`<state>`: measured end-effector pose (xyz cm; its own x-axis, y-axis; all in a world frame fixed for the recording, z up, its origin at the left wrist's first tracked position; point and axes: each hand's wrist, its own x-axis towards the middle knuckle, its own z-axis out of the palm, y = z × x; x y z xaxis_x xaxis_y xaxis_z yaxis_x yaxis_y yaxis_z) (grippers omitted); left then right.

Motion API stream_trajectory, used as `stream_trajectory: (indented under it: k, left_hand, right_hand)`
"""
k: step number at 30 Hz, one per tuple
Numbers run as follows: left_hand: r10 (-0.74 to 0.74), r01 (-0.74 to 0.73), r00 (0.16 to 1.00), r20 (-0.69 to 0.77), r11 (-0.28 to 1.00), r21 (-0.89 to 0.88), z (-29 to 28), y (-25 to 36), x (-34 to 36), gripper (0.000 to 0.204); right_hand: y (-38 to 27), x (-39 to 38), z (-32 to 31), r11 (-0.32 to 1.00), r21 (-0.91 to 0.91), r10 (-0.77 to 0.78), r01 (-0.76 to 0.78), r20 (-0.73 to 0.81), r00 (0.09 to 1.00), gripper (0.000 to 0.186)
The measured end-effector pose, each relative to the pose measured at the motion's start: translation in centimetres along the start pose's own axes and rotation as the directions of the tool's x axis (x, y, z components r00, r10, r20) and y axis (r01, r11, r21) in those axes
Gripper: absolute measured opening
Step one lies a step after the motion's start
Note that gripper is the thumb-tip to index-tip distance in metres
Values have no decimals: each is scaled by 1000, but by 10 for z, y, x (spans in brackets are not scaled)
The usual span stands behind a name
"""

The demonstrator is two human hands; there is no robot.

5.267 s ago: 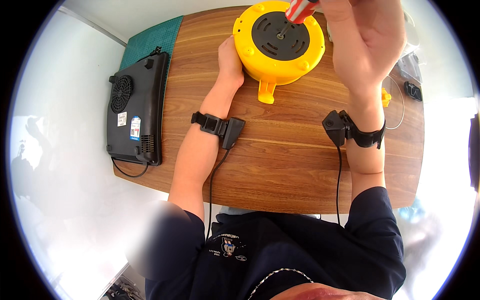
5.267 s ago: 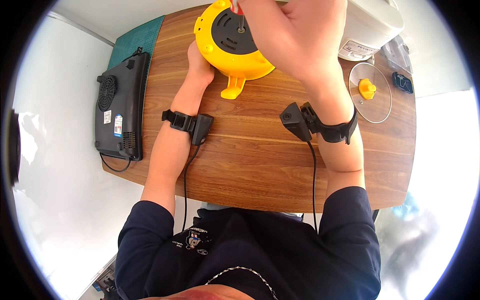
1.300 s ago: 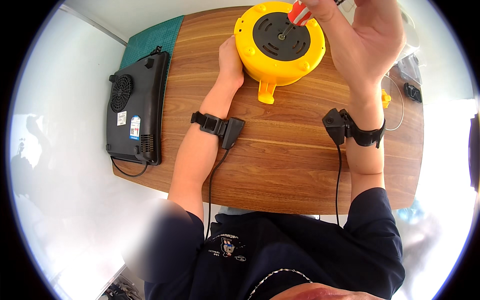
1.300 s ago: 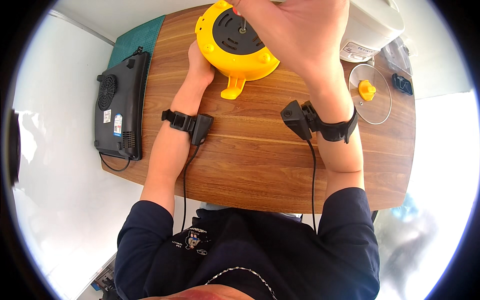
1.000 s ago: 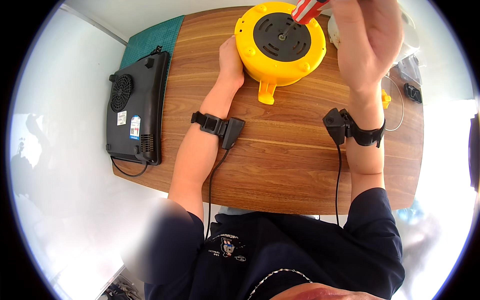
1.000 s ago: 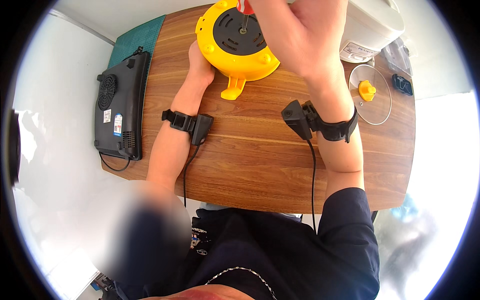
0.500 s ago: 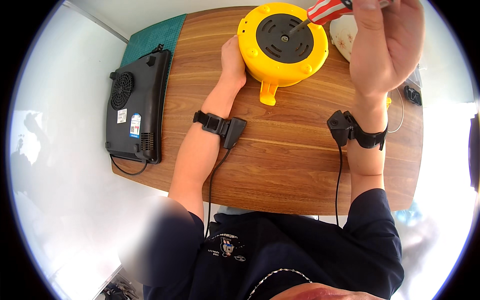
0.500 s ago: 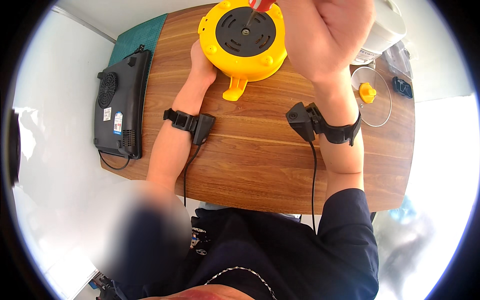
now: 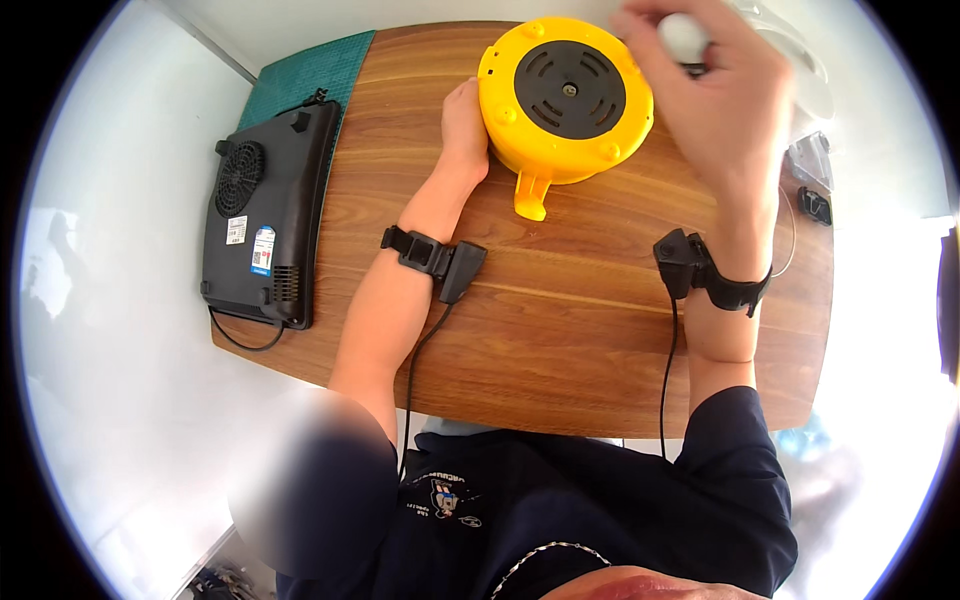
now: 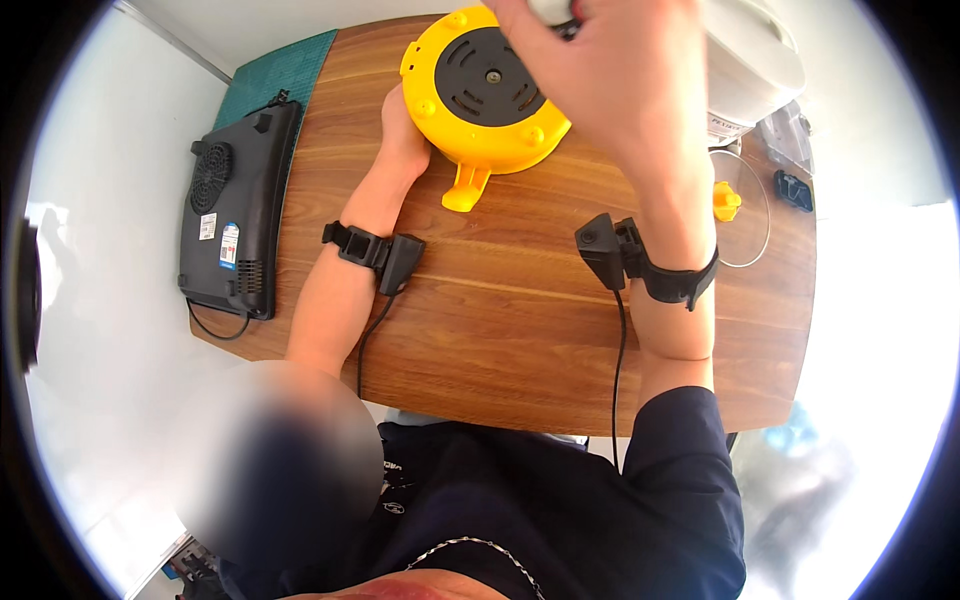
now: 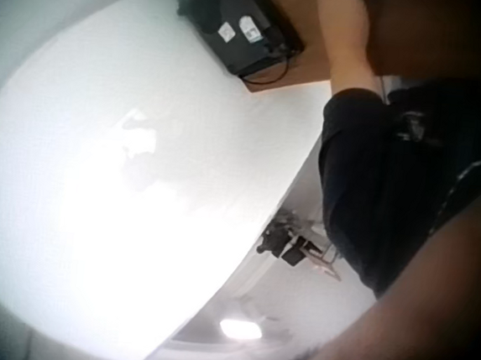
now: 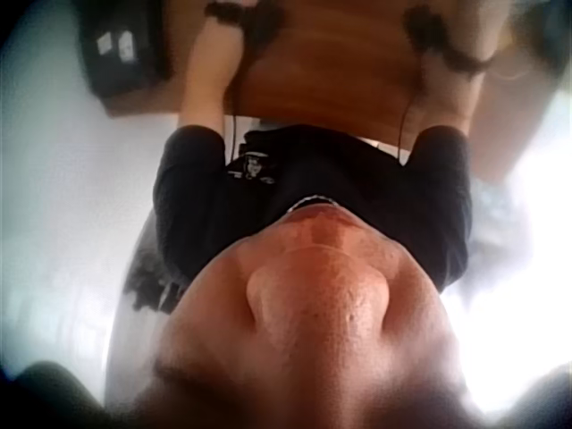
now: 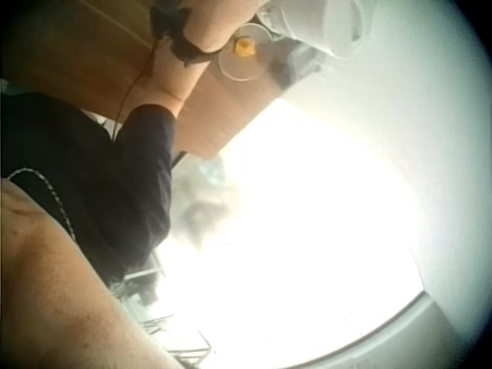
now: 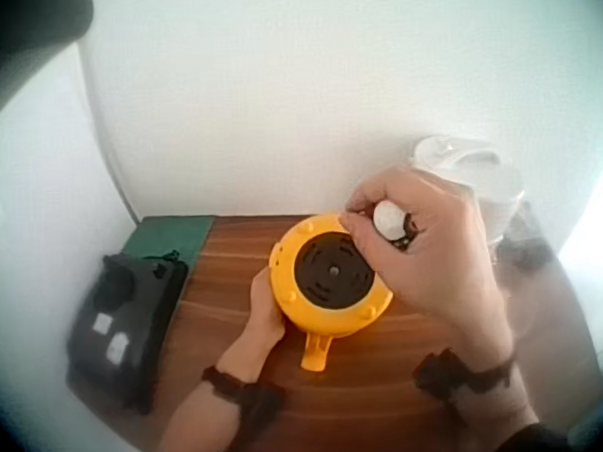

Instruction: The person uses a screwdriver to remove screws from a white rice cooker and a yellow pot. They detach the lid from the pot and then unscrew the bottom of the pot. The person places the removed parts on the table.

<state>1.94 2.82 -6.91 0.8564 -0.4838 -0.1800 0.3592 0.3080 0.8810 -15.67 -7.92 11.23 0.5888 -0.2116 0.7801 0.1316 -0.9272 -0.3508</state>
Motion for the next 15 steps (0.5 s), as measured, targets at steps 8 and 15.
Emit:
stream_trajectory:
  k: [8,15]
  left_hand:
    - [29,-29,999,32,999,16,-3,-6,6,24]
    - [30,-30,999,20,1000,6,-5,-8,7,25]
  right_hand:
    - [38,-13,30,981,-190,120,-28,494,861,14]
    - [41,-16,38,971,-237,141,-24,491,860,14]
